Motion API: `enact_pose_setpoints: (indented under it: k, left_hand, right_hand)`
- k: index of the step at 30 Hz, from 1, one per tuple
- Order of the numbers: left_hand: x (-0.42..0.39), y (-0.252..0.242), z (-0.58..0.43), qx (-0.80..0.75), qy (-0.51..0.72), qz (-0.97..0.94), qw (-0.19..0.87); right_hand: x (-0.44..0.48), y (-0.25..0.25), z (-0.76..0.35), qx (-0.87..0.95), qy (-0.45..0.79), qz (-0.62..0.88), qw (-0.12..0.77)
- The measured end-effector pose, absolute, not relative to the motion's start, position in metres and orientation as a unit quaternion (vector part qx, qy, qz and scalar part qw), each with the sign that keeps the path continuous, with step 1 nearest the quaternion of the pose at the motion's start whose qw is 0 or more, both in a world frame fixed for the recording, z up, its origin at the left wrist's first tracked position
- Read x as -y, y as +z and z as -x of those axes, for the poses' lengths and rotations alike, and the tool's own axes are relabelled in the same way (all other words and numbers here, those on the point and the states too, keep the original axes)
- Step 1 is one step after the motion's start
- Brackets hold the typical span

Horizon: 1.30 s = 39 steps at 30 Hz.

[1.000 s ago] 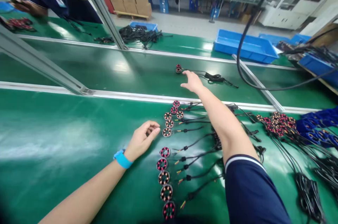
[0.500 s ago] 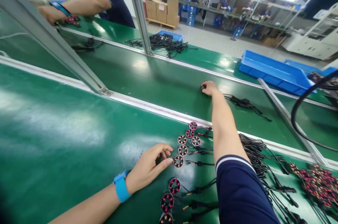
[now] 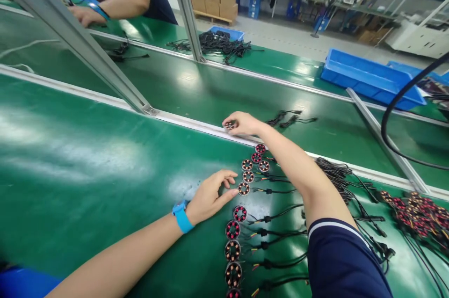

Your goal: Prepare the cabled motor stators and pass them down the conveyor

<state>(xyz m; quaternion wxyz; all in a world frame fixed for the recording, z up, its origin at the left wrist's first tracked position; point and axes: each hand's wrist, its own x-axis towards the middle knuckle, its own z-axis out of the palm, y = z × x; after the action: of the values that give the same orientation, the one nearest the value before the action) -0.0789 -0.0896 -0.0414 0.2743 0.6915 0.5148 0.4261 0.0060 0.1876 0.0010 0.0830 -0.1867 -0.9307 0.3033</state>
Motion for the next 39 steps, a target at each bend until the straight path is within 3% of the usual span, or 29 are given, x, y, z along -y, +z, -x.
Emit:
enact_pose_setpoints:
  k: [5, 8, 10, 12, 16, 20, 23, 27, 33, 39]
  left_hand:
    - [0.096, -0.028, 0.089, -0.474, 0.492, -0.724, 0.093]
    - [0.089, -0.016, 0.125, -0.510, 0.602, -0.607, -0.093]
    - [0.081, -0.011, 0.155, -0.581, 0.609, -0.518, -0.156]
    - [0.074, -0.010, 0.182, -0.651, 0.557, -0.497, -0.138]
    - [0.060, -0.026, 0.209, -0.681, 0.405, -0.610, 0.016]
    - [0.054, -0.040, 0.211, -0.652, 0.332, -0.671, 0.120]
    - [0.053, -0.039, 0.212, -0.660, 0.321, -0.667, 0.129]
    - [0.053, -0.037, 0.215, -0.688, 0.319, -0.642, 0.109]
    - [0.053, -0.038, 0.217, -0.716, 0.327, -0.609, 0.102]
    - [0.050, -0.034, 0.215, -0.707, 0.345, -0.614, 0.069]
  right_hand:
    - [-0.108, 0.000, 0.060, 0.945, 0.305, 0.067, 0.099]
    - [-0.076, -0.010, 0.078, 0.954, 0.290, 0.043, 0.067]
    - [-0.064, -0.015, 0.077, 0.959, 0.278, 0.035, 0.039]
    - [-0.060, -0.016, 0.069, 0.961, 0.273, 0.026, 0.022]
    - [-0.080, -0.005, 0.045, 0.954, 0.291, -0.006, 0.070]
    - [-0.131, 0.005, 0.018, 0.973, 0.127, 0.183, 0.064]
    - [-0.170, 0.006, -0.005, 0.948, 0.013, 0.318, 0.013]
    - [-0.198, 0.005, -0.033, 0.935, -0.008, 0.354, -0.004]
    - [-0.212, 0.007, -0.062, 0.924, 0.016, 0.381, -0.039]
    - [-0.215, 0.007, -0.088, 0.918, 0.065, 0.392, -0.019]
